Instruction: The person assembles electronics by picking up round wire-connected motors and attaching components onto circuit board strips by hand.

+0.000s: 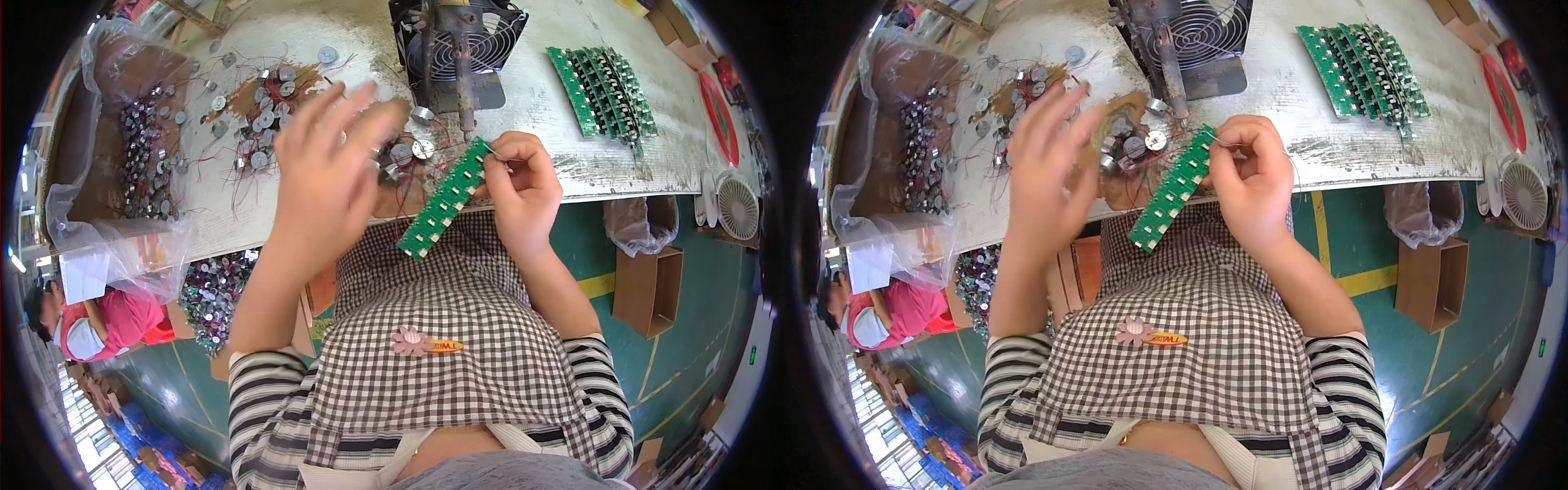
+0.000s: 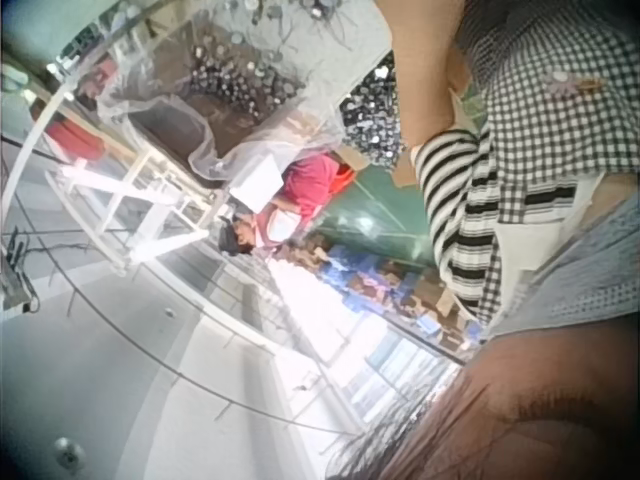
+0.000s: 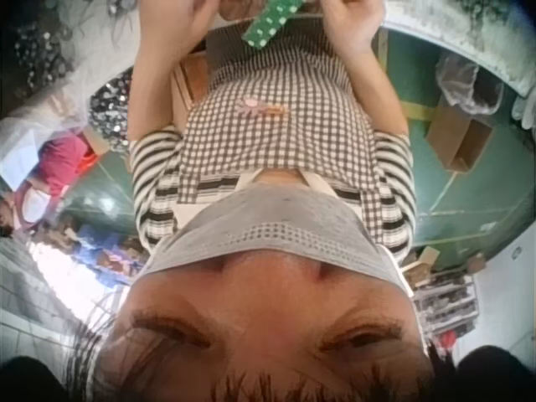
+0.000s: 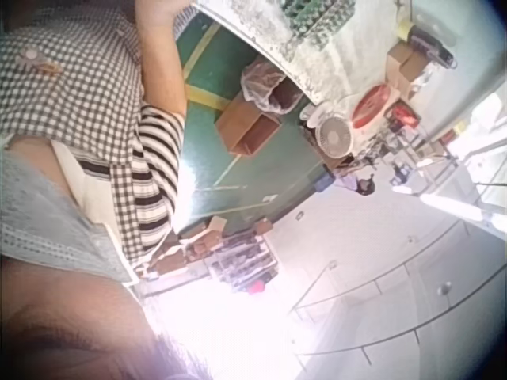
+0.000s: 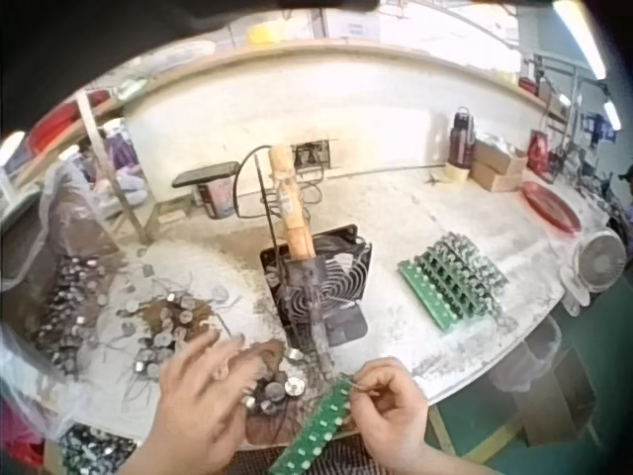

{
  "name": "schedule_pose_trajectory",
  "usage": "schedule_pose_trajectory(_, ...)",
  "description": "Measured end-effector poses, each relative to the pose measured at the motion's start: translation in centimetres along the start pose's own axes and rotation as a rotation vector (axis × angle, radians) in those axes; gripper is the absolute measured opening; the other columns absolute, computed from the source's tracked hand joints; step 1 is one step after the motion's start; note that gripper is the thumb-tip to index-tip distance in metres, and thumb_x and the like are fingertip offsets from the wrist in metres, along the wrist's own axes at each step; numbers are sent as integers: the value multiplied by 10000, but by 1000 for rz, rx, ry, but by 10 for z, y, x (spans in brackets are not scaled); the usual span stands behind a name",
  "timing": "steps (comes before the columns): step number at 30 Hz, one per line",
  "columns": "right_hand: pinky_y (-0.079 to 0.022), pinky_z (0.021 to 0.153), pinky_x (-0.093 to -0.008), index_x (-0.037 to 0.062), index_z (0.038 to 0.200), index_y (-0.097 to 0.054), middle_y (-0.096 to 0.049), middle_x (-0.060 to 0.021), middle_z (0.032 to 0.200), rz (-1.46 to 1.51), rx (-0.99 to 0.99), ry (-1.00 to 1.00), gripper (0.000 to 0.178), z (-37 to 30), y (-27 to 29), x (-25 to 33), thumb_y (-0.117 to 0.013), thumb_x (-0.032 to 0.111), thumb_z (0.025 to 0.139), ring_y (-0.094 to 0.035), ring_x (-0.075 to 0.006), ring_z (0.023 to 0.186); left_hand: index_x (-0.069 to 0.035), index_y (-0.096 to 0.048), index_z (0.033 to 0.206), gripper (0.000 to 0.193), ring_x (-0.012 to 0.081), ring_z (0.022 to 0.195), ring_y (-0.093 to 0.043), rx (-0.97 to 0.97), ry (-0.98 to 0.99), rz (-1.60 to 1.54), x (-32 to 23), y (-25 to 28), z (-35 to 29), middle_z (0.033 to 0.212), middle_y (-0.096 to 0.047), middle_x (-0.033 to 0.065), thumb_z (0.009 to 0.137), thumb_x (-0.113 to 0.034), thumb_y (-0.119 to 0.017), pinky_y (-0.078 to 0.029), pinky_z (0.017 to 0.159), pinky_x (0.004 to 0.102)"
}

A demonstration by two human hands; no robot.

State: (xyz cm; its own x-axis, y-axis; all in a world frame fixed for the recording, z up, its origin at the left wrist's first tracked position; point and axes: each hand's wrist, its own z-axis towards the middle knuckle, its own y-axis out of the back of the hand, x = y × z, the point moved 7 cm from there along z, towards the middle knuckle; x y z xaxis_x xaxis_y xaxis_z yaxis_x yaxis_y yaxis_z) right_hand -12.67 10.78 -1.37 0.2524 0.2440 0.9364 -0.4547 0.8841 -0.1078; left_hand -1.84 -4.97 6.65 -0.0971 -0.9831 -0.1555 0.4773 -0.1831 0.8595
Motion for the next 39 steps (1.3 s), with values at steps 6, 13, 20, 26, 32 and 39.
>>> schedule_pose_trajectory(6, -532, 538, -214, -21, 971, -524, -588, -64, 835, 108, -93, -296, 92, -10, 0, -9, -537, -38, 882, -597, -95, 640, -121, -614, 1182, 429, 308, 1226, -458, 207, -199, -306, -28, -26, -58, 1272, -570, 77, 760, -43, -616, -373, 962, 395)
schedule_pose_trajectory(13, -547, 643, -334, -75, 1020, -590, -654, -235, 955, -631, 246, 772, 307, -40, -36, 88, -567, -123, 717, -663, -329, 708, -38, -559, 992, 250, 83, 729, -543, -522, 728, -1464, 52, -21, -60, 842, -578, -8, 990, -257, -437, -447, 698, 228)
schedule_pose_trajectory(20, -422, 483, -266, -31, 951, -625, -581, -90, 622, -188, 387, 61, 146, -14, -99, 61, -588, 104, 908, -537, -128, 519, -47, -545, 1060, 298, 35, 674, -423, -300, 527, -968, 10, 1, -52, 792, -512, -41, 995, -309, -420, -351, 586, 187)
schedule_pose_trajectory(26, -424, 443, -289, -7, 865, -623, -584, -87, 628, -440, 386, 484, 80, -27, -124, 82, -624, 73, 858, -542, -172, 478, -40, -561, 1062, 259, 81, 668, -497, -399, 807, -1746, 40, -20, -80, 849, -594, 14, 977, -265, -462, -395, 576, 234)
schedule_pose_trajectory(32, -467, 438, -309, 35, 790, -621, -604, -68, 641, -520, 339, 665, 54, -26, -134, 97, -673, 48, 784, -578, -218, 494, -43, -575, 979, 186, 65, 691, -514, -520, 779, -1934, 31, -13, -82, 824, -581, 3, 973, -201, -476, -426, 605, 219)
schedule_pose_trajectory(39, -447, 440, -303, -1, 775, -593, -575, -103, 612, -424, 294, 671, 115, -19, -147, 103, -660, 71, 836, -559, -217, 482, -26, -550, 1025, 235, 49, 717, -476, -576, 745, -1855, 28, -9, -84, 867, -559, -17, 990, -231, -441, -391, 633, 210)
